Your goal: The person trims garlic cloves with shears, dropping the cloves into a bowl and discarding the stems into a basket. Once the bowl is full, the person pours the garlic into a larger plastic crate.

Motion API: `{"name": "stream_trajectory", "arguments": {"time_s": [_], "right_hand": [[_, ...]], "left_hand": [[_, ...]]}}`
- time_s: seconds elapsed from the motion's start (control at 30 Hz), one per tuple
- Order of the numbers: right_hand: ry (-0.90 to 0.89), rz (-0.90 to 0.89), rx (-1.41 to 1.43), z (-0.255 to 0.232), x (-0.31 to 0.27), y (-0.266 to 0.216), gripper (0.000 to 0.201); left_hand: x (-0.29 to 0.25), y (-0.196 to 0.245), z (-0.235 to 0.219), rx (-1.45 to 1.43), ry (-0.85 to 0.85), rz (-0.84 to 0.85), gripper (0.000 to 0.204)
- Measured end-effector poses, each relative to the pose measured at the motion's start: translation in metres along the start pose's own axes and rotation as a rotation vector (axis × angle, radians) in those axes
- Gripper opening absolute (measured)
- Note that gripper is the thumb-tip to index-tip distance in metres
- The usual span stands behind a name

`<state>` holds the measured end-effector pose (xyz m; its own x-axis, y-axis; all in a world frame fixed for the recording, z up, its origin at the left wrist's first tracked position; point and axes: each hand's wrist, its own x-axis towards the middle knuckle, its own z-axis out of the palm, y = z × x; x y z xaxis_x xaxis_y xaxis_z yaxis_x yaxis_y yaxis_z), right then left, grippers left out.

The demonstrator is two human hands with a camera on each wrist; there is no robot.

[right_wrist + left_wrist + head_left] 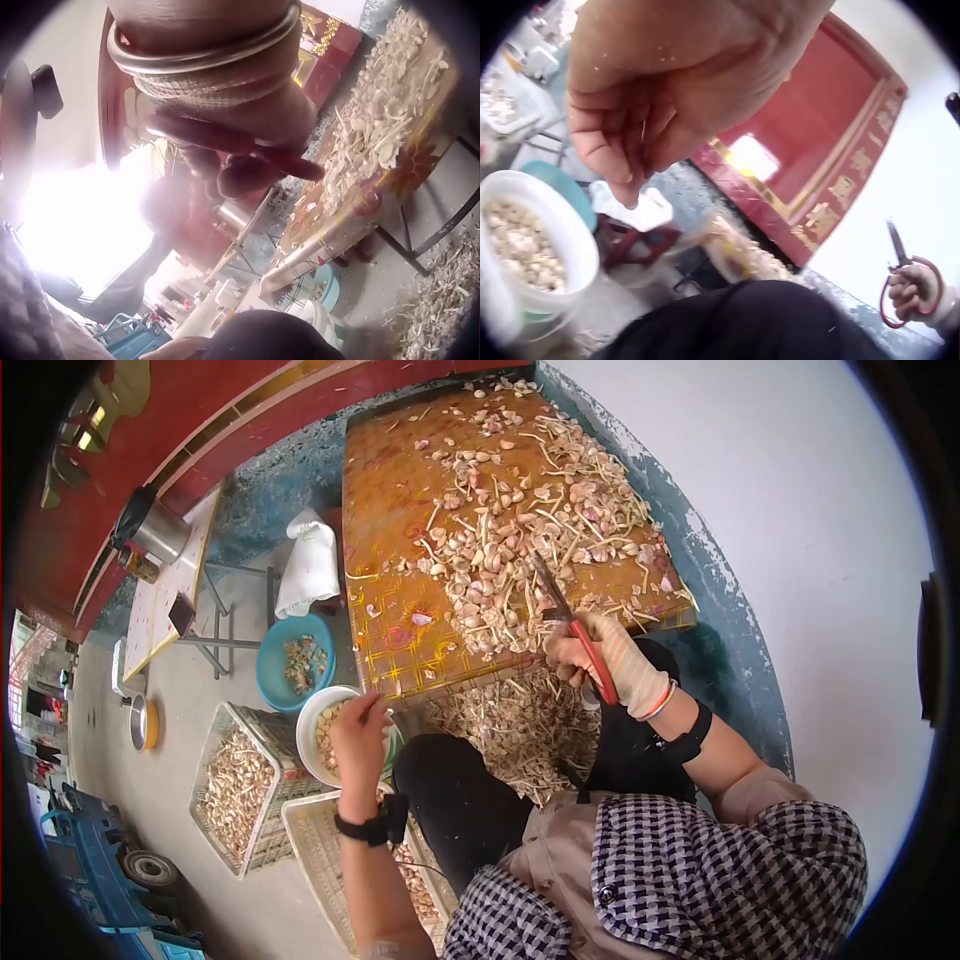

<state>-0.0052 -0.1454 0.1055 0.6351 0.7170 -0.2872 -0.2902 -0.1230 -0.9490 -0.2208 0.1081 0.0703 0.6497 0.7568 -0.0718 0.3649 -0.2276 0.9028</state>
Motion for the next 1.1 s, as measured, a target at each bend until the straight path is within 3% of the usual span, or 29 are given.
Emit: {"name": "stream_trajectory", "arguments": {"time_s": [0.1,0.17,0.3,0.43,0.5,0.53,0.57,0.63,0.77,0.83,0.9,0.97,1.03,1.07,1.1], "right_hand": [[0.053,-0.021,-0.035,-0.015,-0.004,-0.01,0.025],[0.056,-0.001,-0.053,-0.025,-0.01,-0.013,0.025],[-0.01,0.047,-0.133,-0.051,-0.019,-0.012,0.027],[0.003,0.025,-0.033,-0.064,-0.009,0.0,0.024],[-0.045,0.067,-0.046,-0.071,-0.003,0.003,0.028],[-0.047,0.1,-0.09,-0.073,-0.002,0.0,0.026],[-0.043,0.097,-0.072,-0.076,-0.001,0.0,0.026],[-0.086,0.095,-0.137,-0.082,-0.001,0.002,0.024],[-0.032,0.12,-0.082,-0.081,-0.004,0.002,0.023],[-0.027,0.114,-0.077,-0.078,-0.002,0.003,0.021],[-0.063,0.048,-0.169,-0.079,0.003,0.015,0.026],[-0.074,0.086,-0.184,-0.073,-0.002,0.004,0.027],[-0.136,-0.007,-0.352,-0.081,-0.003,0.011,0.046],[-0.176,-0.018,-0.307,-0.081,-0.005,0.009,0.05],[-0.174,-0.049,-0.397,-0.081,-0.007,0.007,0.048]], "left_hand": [[0.063,0.016,0.083,0.352,-0.139,0.547,0.022],[0.087,0.016,0.128,0.445,-0.166,0.671,0.031],[0.109,0.025,0.168,0.703,-0.305,0.513,0.034],[0.125,0.049,0.176,0.968,-0.479,0.341,0.028],[0.132,0.043,0.176,0.817,-0.376,0.224,0.033],[0.135,0.038,0.171,0.699,-0.346,0.246,0.037],[0.136,0.037,0.164,0.53,-0.367,0.052,0.038],[0.138,0.026,0.153,0.164,-0.372,-0.119,0.038],[0.129,0.019,0.146,0.222,-0.433,-0.067,0.037],[0.133,0.007,0.149,0.428,-0.397,0.278,0.037],[0.136,0.004,0.151,0.454,-0.374,0.323,0.035],[0.135,0.01,0.154,0.687,-0.337,0.486,0.032],[0.133,0.019,0.15,0.528,-0.343,0.239,0.035],[0.124,0.036,0.147,0.447,-0.288,0.221,0.037],[0.11,0.051,0.142,0.276,-0.268,0.093,0.038]]}}
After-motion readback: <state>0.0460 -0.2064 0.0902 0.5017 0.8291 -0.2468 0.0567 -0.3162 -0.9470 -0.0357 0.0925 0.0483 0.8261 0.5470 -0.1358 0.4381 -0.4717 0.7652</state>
